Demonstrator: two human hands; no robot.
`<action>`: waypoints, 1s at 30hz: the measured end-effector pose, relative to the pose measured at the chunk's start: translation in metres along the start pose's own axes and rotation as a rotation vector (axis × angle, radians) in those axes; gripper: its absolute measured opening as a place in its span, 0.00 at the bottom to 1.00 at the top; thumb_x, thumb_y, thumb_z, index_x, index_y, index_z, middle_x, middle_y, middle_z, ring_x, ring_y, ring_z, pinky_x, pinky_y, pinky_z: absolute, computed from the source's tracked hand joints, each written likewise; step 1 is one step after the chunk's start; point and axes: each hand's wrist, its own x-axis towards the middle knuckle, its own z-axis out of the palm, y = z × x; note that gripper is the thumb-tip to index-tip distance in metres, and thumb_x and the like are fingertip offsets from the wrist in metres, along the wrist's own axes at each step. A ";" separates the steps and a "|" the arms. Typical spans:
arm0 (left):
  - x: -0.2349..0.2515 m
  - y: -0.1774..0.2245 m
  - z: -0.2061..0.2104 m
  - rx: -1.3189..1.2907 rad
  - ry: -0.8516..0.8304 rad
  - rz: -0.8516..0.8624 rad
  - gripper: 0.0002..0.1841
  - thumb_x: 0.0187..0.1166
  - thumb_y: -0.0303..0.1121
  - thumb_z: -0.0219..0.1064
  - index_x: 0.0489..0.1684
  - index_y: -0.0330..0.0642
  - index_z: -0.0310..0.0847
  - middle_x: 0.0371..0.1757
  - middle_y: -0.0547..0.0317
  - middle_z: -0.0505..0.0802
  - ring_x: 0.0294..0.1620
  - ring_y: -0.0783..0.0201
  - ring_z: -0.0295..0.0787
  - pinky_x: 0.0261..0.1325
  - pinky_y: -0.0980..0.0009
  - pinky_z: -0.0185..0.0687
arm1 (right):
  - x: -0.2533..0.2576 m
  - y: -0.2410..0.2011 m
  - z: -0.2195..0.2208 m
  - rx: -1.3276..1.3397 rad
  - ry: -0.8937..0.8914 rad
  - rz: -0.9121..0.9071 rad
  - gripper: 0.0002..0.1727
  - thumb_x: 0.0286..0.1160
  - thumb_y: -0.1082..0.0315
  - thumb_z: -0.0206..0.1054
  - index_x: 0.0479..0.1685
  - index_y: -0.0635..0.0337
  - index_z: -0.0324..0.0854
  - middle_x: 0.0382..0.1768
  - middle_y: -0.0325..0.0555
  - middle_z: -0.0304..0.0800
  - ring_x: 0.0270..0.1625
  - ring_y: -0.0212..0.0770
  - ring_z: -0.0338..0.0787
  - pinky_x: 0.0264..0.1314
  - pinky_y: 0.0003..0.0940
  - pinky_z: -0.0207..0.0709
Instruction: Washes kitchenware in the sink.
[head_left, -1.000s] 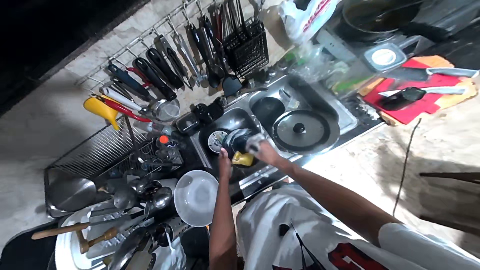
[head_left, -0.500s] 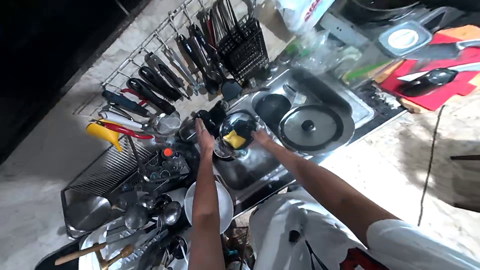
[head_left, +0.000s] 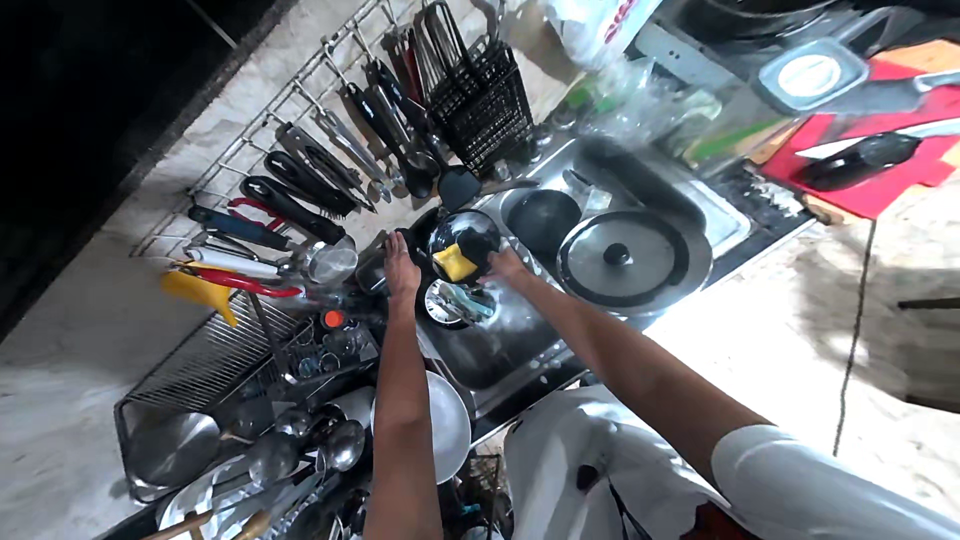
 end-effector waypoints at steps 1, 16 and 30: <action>-0.001 -0.002 -0.002 0.004 -0.001 0.002 0.49 0.68 0.17 0.67 0.96 0.41 0.45 0.97 0.54 0.51 0.96 0.48 0.46 0.89 0.44 0.58 | 0.000 -0.001 0.000 0.007 -0.006 -0.001 0.35 0.92 0.67 0.51 0.96 0.49 0.41 0.73 0.73 0.75 0.52 0.68 0.93 0.47 0.64 0.92; -0.116 0.067 0.071 -1.347 -0.058 -0.483 0.35 0.88 0.64 0.50 0.90 0.57 0.61 0.85 0.51 0.76 0.81 0.49 0.75 0.74 0.38 0.76 | -0.032 0.032 -0.069 -0.311 -0.098 -0.074 0.28 0.87 0.58 0.61 0.84 0.54 0.65 0.65 0.65 0.84 0.52 0.60 0.92 0.50 0.59 0.89; -0.212 0.118 0.070 -1.082 0.046 -0.533 0.30 0.96 0.45 0.38 0.94 0.41 0.50 0.87 0.39 0.71 0.87 0.50 0.67 0.87 0.52 0.63 | -0.112 0.068 -0.061 -1.460 -0.215 -0.428 0.17 0.81 0.68 0.64 0.62 0.67 0.86 0.72 0.70 0.80 0.74 0.71 0.80 0.75 0.68 0.74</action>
